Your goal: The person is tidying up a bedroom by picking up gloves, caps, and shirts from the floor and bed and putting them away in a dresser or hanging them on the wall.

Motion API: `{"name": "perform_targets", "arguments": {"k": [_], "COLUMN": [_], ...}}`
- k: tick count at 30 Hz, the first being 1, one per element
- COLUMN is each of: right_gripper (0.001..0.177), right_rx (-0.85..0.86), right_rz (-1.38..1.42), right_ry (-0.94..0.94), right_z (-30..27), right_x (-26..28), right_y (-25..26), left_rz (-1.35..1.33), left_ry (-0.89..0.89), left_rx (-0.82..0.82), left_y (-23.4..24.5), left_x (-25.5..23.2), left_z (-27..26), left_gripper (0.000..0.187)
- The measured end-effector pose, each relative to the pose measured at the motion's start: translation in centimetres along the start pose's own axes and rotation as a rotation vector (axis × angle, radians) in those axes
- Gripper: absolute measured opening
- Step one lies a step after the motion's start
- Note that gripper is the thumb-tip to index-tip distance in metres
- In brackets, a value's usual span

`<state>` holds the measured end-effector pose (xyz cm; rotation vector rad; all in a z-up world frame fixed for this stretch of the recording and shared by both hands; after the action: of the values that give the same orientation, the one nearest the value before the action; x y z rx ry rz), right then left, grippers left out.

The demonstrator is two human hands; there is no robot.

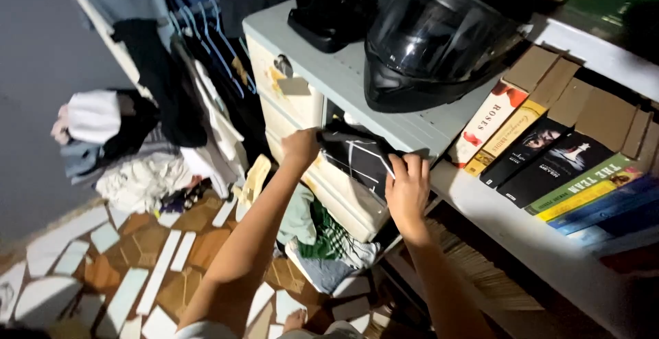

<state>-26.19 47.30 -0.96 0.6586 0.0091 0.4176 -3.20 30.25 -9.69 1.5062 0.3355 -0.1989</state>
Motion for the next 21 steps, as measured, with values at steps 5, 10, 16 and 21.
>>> {"name": "perform_targets", "arguments": {"k": [5, 10, 16, 21], "right_gripper": [0.026, 0.013, 0.035, 0.066], "right_rx": [0.105, 0.003, 0.090, 0.289], "right_rz": [-0.033, -0.140, -0.336, -0.635], "right_ry": [-0.284, -0.089, 0.217, 0.176], "right_z": [-2.5, -6.2, -4.7, -6.1], "right_x": [-3.1, -2.0, 2.4, 0.2], "right_y": [-4.9, -10.9, -10.3, -12.1], "left_rz": [-0.503, -1.050, -1.112, -1.074], "left_ry": [-0.134, 0.007, -0.147, -0.233], "left_rx": [0.245, 0.510, 0.341, 0.082], "left_y": [-13.7, -13.9, -15.0, -11.6], "left_x": [1.1, -1.6, -2.7, -2.6], "left_z": [12.6, 11.4, 13.0, 11.0], "left_gripper": [0.032, 0.035, 0.038, 0.044]}}
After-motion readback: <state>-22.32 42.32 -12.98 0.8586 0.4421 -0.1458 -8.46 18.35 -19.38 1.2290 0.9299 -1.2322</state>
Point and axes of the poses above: each hand's wrist, its own z-axis towards the middle knuckle, its own y-axis out of the back of the hand, x = y × z, the point moved 8 cm from there along z, towards the middle knuckle, and after that the axes turned 6 degrees about y, right-handed, at the moved point
